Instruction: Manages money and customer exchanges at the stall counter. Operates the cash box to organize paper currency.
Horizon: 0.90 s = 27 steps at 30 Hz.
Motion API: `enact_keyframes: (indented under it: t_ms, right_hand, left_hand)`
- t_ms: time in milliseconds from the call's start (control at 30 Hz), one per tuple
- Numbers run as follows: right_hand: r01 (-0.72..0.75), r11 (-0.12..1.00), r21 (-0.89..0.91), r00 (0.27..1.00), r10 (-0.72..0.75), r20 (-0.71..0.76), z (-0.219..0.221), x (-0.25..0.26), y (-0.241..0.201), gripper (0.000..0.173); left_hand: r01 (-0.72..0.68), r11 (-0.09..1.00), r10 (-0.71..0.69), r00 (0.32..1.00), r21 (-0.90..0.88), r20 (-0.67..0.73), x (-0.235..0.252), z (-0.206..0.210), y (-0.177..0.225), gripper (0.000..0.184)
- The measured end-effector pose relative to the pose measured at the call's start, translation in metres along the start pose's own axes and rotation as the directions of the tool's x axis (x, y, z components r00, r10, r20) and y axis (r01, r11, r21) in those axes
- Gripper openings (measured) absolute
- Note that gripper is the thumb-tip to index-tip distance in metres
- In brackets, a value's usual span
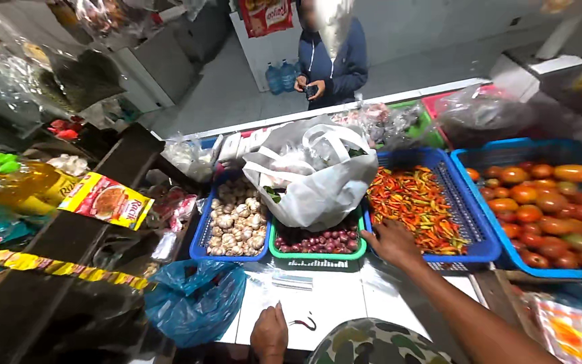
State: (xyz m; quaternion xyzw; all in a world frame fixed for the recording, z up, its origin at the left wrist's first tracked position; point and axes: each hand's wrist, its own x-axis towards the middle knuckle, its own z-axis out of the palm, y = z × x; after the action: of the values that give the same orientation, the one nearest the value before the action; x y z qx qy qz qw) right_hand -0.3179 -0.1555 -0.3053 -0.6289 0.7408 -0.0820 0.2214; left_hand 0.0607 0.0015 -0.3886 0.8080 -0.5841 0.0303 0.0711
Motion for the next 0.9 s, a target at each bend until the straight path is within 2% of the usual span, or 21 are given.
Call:
enact_keyframes:
  t_ms: [233,467,767,900]
  right_hand:
    - [0.001,1.000,-0.008,1.000,-0.001,0.019,-0.0013,-0.0006,-0.0016,0.090]
    - [-0.002,1.000,-0.021,1.000,0.003,0.025,-0.0016,-0.0006,-0.0024,0.090]
    - [-0.008,0.999,-0.038,0.999,0.009,0.030,0.0003,0.0005,-0.0019,0.089]
    - [-0.006,0.999,-0.040,1.000,0.007,0.029,0.0011,0.0001,-0.0011,0.090]
  left_hand:
    - [-0.015,0.999,0.013,0.998,0.037,0.064,0.0022,-0.0014,-0.0024,0.061]
    - [-0.007,0.999,0.005,0.998,0.043,0.063,0.0019,-0.0008,-0.0025,0.061]
    - [-0.009,1.000,0.011,0.998,0.022,-0.056,-0.0022,0.0033,-0.0034,0.058]
    - [-0.007,1.000,0.007,0.998,0.005,-0.058,-0.0032,0.0031,-0.0035,0.058]
